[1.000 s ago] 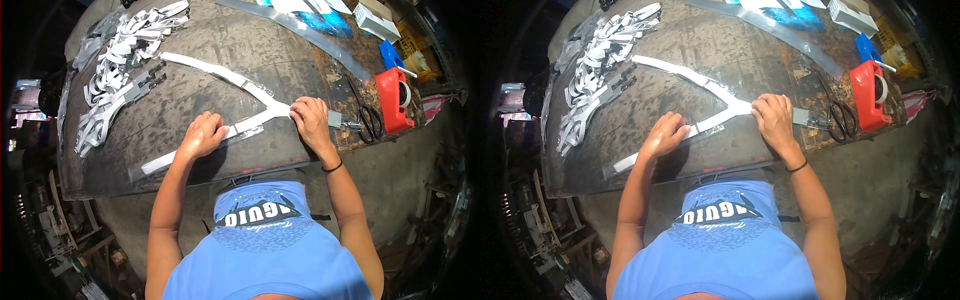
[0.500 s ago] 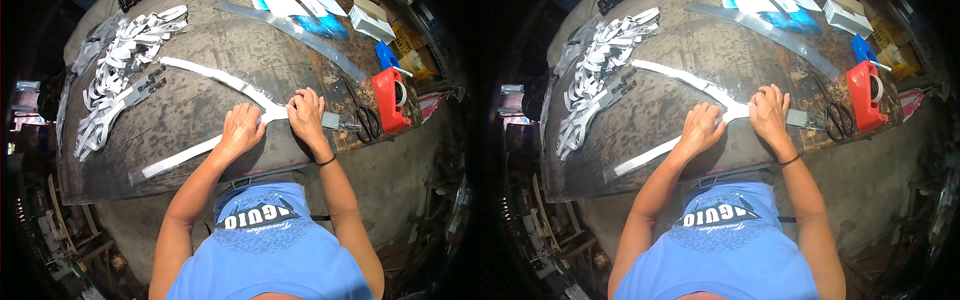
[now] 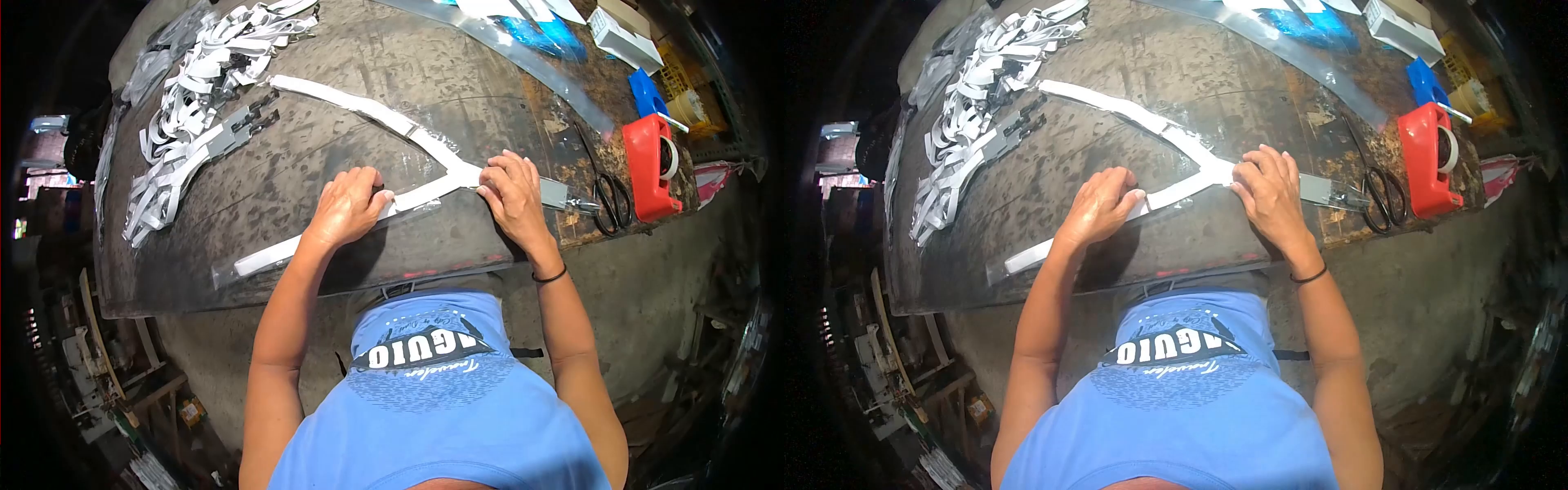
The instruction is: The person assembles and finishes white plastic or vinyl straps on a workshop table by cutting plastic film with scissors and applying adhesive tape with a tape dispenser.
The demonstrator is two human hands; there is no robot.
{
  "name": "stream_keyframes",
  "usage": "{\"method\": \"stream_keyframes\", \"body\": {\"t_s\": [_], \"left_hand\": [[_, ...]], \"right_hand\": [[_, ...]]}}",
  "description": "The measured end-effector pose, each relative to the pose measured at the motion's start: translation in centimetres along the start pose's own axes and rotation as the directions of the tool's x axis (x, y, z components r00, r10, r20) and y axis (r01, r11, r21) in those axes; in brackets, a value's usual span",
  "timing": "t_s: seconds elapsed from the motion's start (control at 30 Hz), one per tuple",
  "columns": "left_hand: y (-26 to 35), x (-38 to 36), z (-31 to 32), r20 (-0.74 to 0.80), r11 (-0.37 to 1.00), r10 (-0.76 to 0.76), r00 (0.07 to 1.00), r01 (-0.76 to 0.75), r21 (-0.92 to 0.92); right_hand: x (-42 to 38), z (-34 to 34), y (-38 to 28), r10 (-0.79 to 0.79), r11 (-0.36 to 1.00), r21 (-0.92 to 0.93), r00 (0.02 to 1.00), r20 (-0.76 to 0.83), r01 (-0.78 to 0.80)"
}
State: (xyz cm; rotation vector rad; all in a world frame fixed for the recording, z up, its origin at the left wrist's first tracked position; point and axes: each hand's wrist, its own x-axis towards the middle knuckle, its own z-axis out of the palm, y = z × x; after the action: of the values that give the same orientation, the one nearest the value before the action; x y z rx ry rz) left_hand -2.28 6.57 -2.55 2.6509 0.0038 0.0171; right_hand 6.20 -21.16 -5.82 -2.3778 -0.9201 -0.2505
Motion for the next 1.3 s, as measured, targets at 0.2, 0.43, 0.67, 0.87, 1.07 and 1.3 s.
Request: {"method": "stream_keyframes", "body": {"t_s": [0.2,0.43,0.67,0.87,1.07,1.3], "left_hand": [[0.1,0.8,-0.3,0.3,0.979,-0.116,0.947,0.161,-0.127],[0.9,0.0,-0.4,0.253,0.98,-0.155,0.955,0.182,-0.087],[1.2,-1.0,0.2,0.142,0.987,-0.099,0.985,0.079,0.142],[2.3,0.0,-1.7,0.336,0.974,-0.196,0.921,0.222,-0.041],[0.3,0.9,0.3,0.267,0.967,-0.097,0.959,0.154,-0.201],[2.5,2.6,1.3,0.21,0.98,-0.088,0.974,0.123,-0.157]], "right_hand": [[-0.2,0.3,0.1,0.037,0.998,0.041,0.999,-0.021,-0.037],[-0.3,0.4,0.1,0.049,0.997,0.056,0.999,-0.017,-0.048],[-0.3,0.4,0.1,0.052,0.998,0.038,0.998,-0.028,-0.051],[-0.3,0.5,0.2,0.041,0.998,0.042,0.998,-0.038,-0.039],[-0.3,0.4,0.3,0.032,0.998,0.05,0.999,-0.033,-0.031],[-0.2,0.1,0.1,0.039,0.997,0.066,0.999,-0.019,-0.037]]}}
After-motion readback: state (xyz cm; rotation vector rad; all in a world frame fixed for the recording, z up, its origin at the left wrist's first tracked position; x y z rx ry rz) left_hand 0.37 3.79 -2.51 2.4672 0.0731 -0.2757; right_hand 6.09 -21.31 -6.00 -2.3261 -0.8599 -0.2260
